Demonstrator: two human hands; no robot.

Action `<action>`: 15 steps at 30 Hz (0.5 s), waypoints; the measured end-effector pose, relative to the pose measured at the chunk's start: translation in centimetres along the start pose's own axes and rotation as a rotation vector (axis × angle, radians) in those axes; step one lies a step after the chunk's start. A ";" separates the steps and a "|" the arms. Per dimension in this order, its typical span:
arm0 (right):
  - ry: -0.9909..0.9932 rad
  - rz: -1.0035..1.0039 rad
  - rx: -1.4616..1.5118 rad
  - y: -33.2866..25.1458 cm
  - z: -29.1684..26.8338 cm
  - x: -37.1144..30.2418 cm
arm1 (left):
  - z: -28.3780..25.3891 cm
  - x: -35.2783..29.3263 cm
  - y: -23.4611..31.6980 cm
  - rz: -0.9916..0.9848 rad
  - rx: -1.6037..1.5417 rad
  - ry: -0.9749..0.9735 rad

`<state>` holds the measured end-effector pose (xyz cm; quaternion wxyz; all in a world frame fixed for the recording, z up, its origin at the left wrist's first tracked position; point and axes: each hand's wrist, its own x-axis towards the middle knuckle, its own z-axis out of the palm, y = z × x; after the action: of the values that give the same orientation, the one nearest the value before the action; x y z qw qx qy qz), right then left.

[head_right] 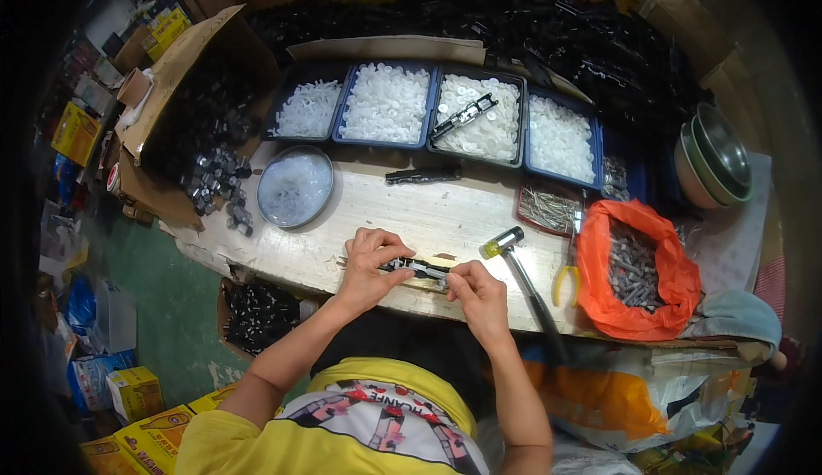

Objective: The person assembles small metal padlocks at a cluttered workbench. They insert pins into the lock body, place the assembly into a wooden jig, and strike it with a hammer to secure the components. The person then uses pliers to adjust the shackle and places the finished lock into a container.

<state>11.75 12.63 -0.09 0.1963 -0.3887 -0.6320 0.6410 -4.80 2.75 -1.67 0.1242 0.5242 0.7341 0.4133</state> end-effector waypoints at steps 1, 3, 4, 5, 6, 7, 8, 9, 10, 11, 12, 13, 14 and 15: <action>-0.004 -0.006 0.000 -0.1 0.0 0.1 | 0.0 0.1 0.1 -0.010 -0.001 -0.005; -0.007 -0.009 -0.035 0.3 0.0 0.3 | 0.0 0.1 0.1 -0.021 -0.003 -0.012; -0.010 -0.011 -0.052 0.4 0.0 0.4 | 0.0 0.1 0.1 -0.022 -0.002 -0.012; -0.013 -0.012 -0.062 0.4 0.0 0.4 | 0.0 0.0 0.0 -0.022 -0.001 -0.011; -0.016 -0.013 -0.072 0.3 -0.1 0.5 | 0.0 0.0 0.1 -0.025 -0.007 -0.010; -0.018 -0.014 -0.081 0.3 -0.1 0.6 | 0.0 0.1 0.2 -0.027 -0.012 -0.009; -0.020 -0.007 -0.087 0.3 -0.1 0.7 | 0.0 0.1 0.2 -0.030 -0.017 -0.008; -0.021 0.000 -0.093 0.3 0.0 0.8 | 0.0 0.0 0.1 -0.011 -0.012 -0.003; -0.022 0.007 -0.099 0.4 -0.1 0.9 | 0.0 -0.1 0.0 0.008 -0.008 0.002; -0.010 0.025 -0.132 0.4 -0.2 1.1 | 0.1 -0.2 -0.1 0.027 -0.003 0.006; 0.003 0.044 -0.165 0.4 -0.3 1.3 | 0.0 -0.2 -0.2 0.052 0.004 0.012; 0.017 0.064 -0.198 0.6 -0.4 1.5 | 0.1 -0.3 -0.3 0.077 0.009 0.016; 0.033 0.072 -0.209 0.7 -0.4 1.7 | 0.1 -0.3 -0.4 0.102 0.015 0.019; 0.049 0.081 -0.219 0.8 -0.4 1.9 | 0.1 -0.3 -0.5 0.121 0.027 0.017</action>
<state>11.10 14.19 -1.33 0.1419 -0.4488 -0.6770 0.5658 -4.93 2.44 -2.12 0.0858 0.5656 0.7076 0.4147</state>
